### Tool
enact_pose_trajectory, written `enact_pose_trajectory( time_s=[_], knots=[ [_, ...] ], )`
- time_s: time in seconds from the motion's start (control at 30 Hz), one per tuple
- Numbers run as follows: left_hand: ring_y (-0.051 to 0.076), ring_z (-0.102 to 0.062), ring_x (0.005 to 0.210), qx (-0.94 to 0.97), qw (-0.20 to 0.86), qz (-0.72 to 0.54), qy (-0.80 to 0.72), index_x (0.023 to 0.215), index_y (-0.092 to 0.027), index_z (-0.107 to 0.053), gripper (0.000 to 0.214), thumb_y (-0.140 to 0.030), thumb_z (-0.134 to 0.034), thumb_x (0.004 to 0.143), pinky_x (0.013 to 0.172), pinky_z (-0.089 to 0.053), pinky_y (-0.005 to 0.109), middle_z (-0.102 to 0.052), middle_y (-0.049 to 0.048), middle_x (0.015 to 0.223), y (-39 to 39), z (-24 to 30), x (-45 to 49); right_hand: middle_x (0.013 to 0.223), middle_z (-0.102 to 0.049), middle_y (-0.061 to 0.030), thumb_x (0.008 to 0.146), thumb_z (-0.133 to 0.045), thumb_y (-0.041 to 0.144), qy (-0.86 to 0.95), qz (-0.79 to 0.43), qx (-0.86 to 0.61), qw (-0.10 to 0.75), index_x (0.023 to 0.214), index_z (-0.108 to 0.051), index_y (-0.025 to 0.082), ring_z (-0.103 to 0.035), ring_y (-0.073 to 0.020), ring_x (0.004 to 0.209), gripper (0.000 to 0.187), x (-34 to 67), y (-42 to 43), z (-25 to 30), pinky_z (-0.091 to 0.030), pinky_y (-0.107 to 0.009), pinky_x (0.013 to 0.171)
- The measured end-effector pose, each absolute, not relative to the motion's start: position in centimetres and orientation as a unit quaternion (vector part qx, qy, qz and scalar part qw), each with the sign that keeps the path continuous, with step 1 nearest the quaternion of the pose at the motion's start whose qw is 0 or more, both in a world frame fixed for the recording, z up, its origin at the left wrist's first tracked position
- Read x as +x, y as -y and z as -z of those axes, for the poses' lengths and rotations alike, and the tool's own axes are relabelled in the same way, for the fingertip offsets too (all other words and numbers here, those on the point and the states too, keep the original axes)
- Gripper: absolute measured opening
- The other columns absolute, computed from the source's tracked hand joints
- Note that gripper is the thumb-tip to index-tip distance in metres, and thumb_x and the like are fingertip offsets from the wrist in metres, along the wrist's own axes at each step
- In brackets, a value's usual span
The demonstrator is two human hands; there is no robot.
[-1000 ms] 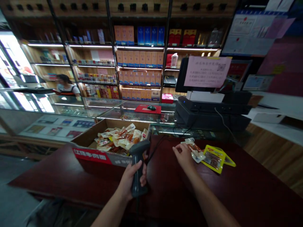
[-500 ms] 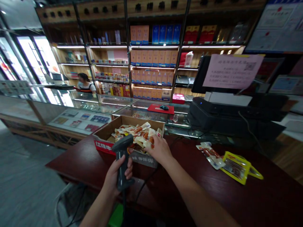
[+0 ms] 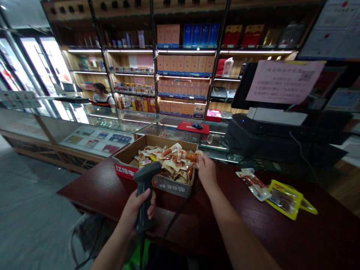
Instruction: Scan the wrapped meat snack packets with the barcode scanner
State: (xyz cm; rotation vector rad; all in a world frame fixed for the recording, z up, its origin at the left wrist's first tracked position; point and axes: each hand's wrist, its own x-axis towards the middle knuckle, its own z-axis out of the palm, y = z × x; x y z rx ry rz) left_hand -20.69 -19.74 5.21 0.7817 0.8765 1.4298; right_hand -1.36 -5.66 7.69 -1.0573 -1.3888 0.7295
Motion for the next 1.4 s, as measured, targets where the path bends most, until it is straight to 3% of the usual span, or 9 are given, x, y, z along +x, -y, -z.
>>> enact_pose_trajectory(
  time_s=[0.1, 0.17, 0.4, 0.63, 0.7, 0.8, 1.0, 1.23, 1.4],
  knots=[
    [0.004, -0.039, 0.035, 0.36, 0.59, -0.608, -0.391, 0.064, -0.013, -0.048, 0.032, -0.039, -0.065, 0.07, 0.033, -0.034, 0.018, -0.047, -0.003, 0.053, 19.9, -5.1, -21.0, 0.08, -0.069, -0.0009, 0.077, -0.057, 0.033, 0.444, -0.508, -0.346, 0.652, 0.088, -0.064, 0.02, -0.065, -0.0174, 0.062, 0.018, -0.9, 5.8, -7.5, -0.053, -0.027, 0.045],
    [0.005, -0.039, 0.034, 0.365, 0.583, -0.608, -0.397, 0.066, -0.014, -0.048, 0.033, -0.04, -0.067, 0.068, 0.032, -0.034, 0.019, -0.049, -0.0029, 0.054, 19.9, -5.1, -21.1, 0.079, -0.07, -0.0003, 0.071, -0.064, 0.031, 0.387, -0.568, -0.308, 0.658, 0.086, -0.064, 0.019, -0.064, -0.0157, 0.06, 0.019, -1.0, 6.1, -7.4, -0.054, -0.025, 0.043],
    [0.007, -0.042, 0.032, 0.398, 0.539, -0.591, -0.448, 0.07, -0.014, -0.048, 0.036, -0.043, -0.068, 0.065, 0.031, -0.035, 0.02, -0.051, -0.0023, 0.051, 20.1, -5.1, -21.4, 0.07, -0.07, 0.0, 0.072, -0.064, 0.022, 0.333, -0.602, -0.329, 0.647, 0.08, -0.063, 0.017, -0.064, -0.0138, 0.051, 0.01, -1.0, 6.8, -7.1, -0.055, -0.025, 0.039],
    [0.007, -0.042, 0.033, 0.398, 0.563, -0.582, -0.431, 0.075, -0.015, -0.048, 0.037, -0.043, -0.069, 0.064, 0.03, -0.035, 0.019, -0.052, -0.0021, 0.052, 20.7, -5.5, -20.2, 0.081, -0.072, -0.0034, 0.078, -0.059, 0.021, 0.245, -0.707, -0.238, 0.62, 0.088, -0.061, 0.019, -0.068, -0.0173, 0.064, 0.01, -1.9, 7.1, -6.2, -0.057, -0.028, 0.049],
    [0.006, -0.042, 0.032, 0.394, 0.577, -0.579, -0.421, 0.076, -0.014, -0.049, 0.038, -0.043, -0.07, 0.064, 0.03, -0.035, 0.018, -0.052, -0.0023, 0.052, 21.0, -5.7, -19.8, 0.075, -0.07, -0.0003, 0.078, -0.06, 0.022, 0.228, -0.713, -0.224, 0.624, 0.086, -0.059, 0.021, -0.065, -0.013, 0.054, 0.009, -1.9, 6.7, -5.7, -0.051, -0.02, 0.041],
    [0.006, -0.042, 0.033, 0.385, 0.599, -0.572, -0.407, 0.081, -0.014, -0.05, 0.038, -0.042, -0.071, 0.064, 0.031, -0.035, 0.017, -0.053, -0.0025, 0.053, 21.3, -6.0, -19.4, 0.057, -0.059, 0.0052, 0.078, -0.059, 0.019, 0.22, -0.735, -0.198, 0.609, 0.075, -0.054, 0.02, -0.047, -0.0046, 0.035, 0.005, -1.2, 6.3, -5.2, -0.034, -0.01, 0.03],
    [0.006, -0.042, 0.033, 0.392, 0.628, -0.561, -0.372, 0.098, -0.013, -0.052, 0.044, -0.039, -0.069, 0.066, 0.031, -0.035, 0.018, -0.053, -0.0023, 0.053, 21.3, -6.0, -19.0, 0.044, -0.031, 0.0115, 0.083, -0.046, 0.013, 0.247, -0.792, -0.149, 0.538, 0.071, -0.051, 0.019, -0.023, -0.0032, 0.028, 0.015, 0.4, 7.4, -5.0, -0.019, -0.008, 0.028],
    [0.006, -0.042, 0.032, 0.415, 0.646, -0.53, -0.358, 0.101, -0.013, -0.051, 0.049, -0.041, -0.07, 0.065, 0.031, -0.035, 0.018, -0.054, -0.0023, 0.054, 20.9, -5.4, -18.4, 0.043, -0.03, 0.0122, 0.084, -0.046, 0.012, 0.254, -0.83, -0.142, 0.475, 0.071, -0.049, 0.019, -0.019, -0.0022, 0.029, 0.015, 0.7, 8.1, -4.5, -0.015, -0.007, 0.031],
    [0.006, -0.042, 0.03, 0.435, 0.647, -0.526, -0.338, 0.092, -0.013, -0.053, 0.043, -0.042, -0.07, 0.065, 0.03, -0.034, 0.018, -0.054, -0.0017, 0.052, 21.0, -5.8, -17.5, 0.04, -0.034, 0.0111, 0.083, -0.047, 0.017, 0.253, -0.83, -0.176, 0.465, 0.069, -0.05, 0.018, -0.023, -0.0027, 0.027, 0.015, 0.7, 7.5, -4.1, -0.015, -0.008, 0.029]
  ],
)
